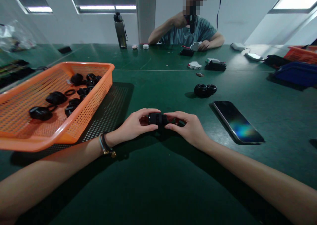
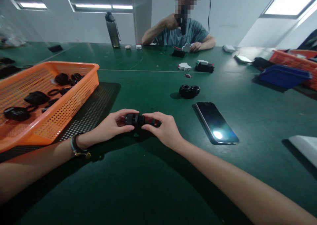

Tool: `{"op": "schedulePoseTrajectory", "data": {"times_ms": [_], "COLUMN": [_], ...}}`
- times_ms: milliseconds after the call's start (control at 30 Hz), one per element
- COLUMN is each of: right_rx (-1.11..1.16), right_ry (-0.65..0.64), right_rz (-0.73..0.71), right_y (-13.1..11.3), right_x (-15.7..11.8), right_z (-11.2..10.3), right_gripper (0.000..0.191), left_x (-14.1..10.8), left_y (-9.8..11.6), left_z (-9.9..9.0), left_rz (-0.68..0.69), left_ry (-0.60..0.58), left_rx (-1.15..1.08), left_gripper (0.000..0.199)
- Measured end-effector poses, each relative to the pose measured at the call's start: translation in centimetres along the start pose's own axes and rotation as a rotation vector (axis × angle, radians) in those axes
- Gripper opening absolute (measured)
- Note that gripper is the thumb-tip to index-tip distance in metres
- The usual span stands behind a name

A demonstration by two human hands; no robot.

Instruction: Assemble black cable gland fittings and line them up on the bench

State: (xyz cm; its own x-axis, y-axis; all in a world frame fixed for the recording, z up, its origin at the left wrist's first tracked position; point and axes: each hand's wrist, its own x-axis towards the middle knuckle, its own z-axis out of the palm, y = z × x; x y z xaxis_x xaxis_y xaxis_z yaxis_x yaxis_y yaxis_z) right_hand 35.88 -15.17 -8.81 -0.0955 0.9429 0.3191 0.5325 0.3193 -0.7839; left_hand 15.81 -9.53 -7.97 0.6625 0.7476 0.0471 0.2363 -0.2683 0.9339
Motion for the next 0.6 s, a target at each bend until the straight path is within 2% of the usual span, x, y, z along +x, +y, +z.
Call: {"op": "schedulePoseTrajectory", "data": {"times_ms": [600], "right_rx": [0.012], "right_ry": [0.024], "right_rz": [-0.026], "right_y": [0.27], "right_x": [-0.15], "right_z": [0.11], "right_gripper": [0.030], "left_x": [0.02], "left_y": [0.05], "left_z": [0.00], "left_rz": [-0.004], "left_ry": [-0.011], "left_rx": [-0.013], "left_gripper": [0.046]}}
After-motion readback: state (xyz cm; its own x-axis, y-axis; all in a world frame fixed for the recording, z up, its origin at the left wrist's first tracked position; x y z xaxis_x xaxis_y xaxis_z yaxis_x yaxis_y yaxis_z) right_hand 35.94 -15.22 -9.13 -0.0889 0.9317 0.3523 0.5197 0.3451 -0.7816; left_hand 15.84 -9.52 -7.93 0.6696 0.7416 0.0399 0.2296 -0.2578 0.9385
